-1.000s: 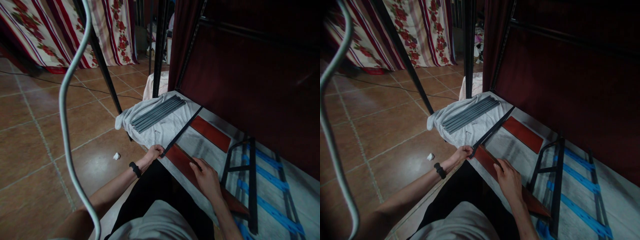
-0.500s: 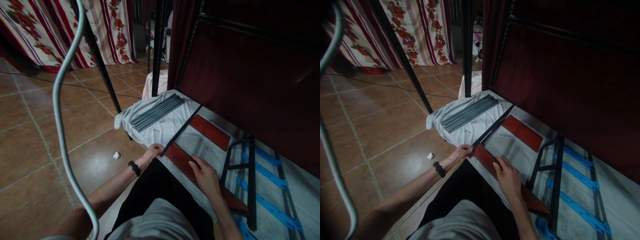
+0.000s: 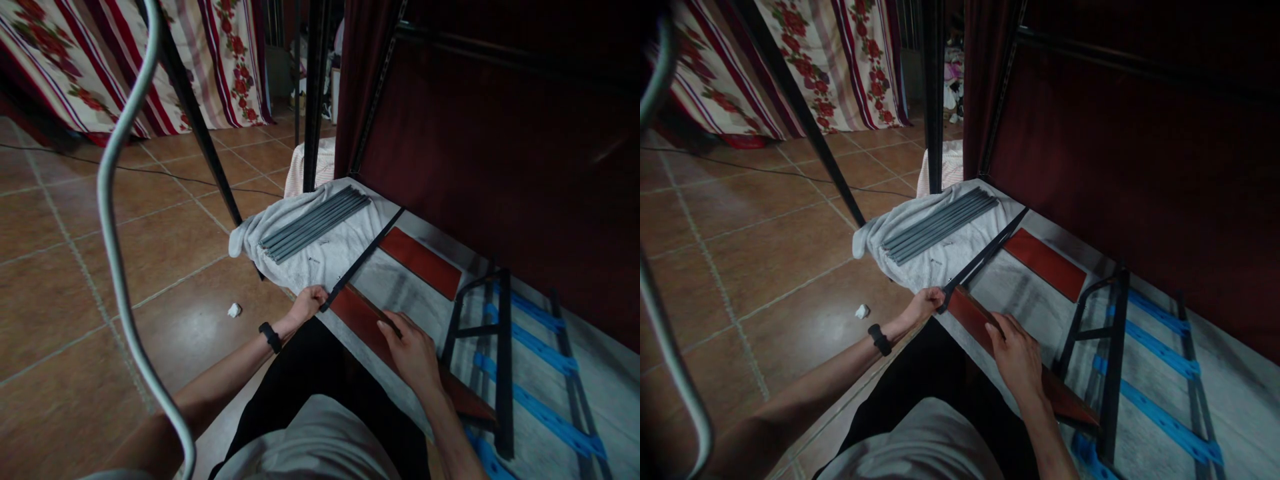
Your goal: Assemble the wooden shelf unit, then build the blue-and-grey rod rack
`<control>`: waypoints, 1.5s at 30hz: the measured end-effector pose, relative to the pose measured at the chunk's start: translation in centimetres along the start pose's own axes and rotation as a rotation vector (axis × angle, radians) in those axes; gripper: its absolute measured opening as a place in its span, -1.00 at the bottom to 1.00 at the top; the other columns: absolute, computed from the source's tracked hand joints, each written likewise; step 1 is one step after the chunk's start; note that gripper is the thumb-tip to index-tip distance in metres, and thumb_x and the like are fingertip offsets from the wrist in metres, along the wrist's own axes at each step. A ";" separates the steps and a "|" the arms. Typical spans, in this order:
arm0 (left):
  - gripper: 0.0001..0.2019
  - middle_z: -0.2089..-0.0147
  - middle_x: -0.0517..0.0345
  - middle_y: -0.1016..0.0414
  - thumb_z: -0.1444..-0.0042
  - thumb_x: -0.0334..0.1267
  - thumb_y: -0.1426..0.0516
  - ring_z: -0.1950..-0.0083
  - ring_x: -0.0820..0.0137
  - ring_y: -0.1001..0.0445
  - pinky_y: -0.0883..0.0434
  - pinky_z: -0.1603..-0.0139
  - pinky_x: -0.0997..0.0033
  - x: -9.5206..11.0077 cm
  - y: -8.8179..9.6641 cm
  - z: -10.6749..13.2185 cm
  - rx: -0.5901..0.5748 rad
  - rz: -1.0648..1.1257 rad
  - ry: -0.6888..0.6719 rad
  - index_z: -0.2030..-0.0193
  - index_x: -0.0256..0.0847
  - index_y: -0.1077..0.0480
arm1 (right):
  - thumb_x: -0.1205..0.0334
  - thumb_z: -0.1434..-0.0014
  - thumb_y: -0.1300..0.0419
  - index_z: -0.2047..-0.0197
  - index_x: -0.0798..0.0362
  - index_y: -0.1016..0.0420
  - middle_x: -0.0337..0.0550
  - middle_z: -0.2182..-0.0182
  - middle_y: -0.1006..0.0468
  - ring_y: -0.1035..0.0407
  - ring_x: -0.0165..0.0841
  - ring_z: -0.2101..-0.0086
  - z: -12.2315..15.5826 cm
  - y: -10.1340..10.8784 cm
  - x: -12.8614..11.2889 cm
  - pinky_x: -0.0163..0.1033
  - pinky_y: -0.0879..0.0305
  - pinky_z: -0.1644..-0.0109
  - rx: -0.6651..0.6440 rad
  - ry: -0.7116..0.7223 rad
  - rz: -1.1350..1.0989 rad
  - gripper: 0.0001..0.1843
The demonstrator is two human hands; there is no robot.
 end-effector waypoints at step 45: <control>-0.57 0.56 0.26 -0.31 0.10 0.09 -0.38 0.50 0.53 -0.21 -0.16 0.42 0.48 11.3 -0.9 3.2 0.046 0.179 -0.153 0.51 -0.25 -0.40 | 0.09 -0.41 -0.01 -0.08 -0.03 -0.50 -0.18 0.05 -0.63 -0.54 -0.28 0.10 0.3 -0.7 -0.7 -0.18 -0.42 0.08 -0.036 -0.023 0.129 -0.67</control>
Point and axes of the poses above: each hand's wrist, its own z-axis away from the middle knuckle, its own y-axis out of the back of the hand, x = y × z, the point moved 7 cm from there along -z, towards the middle knuckle
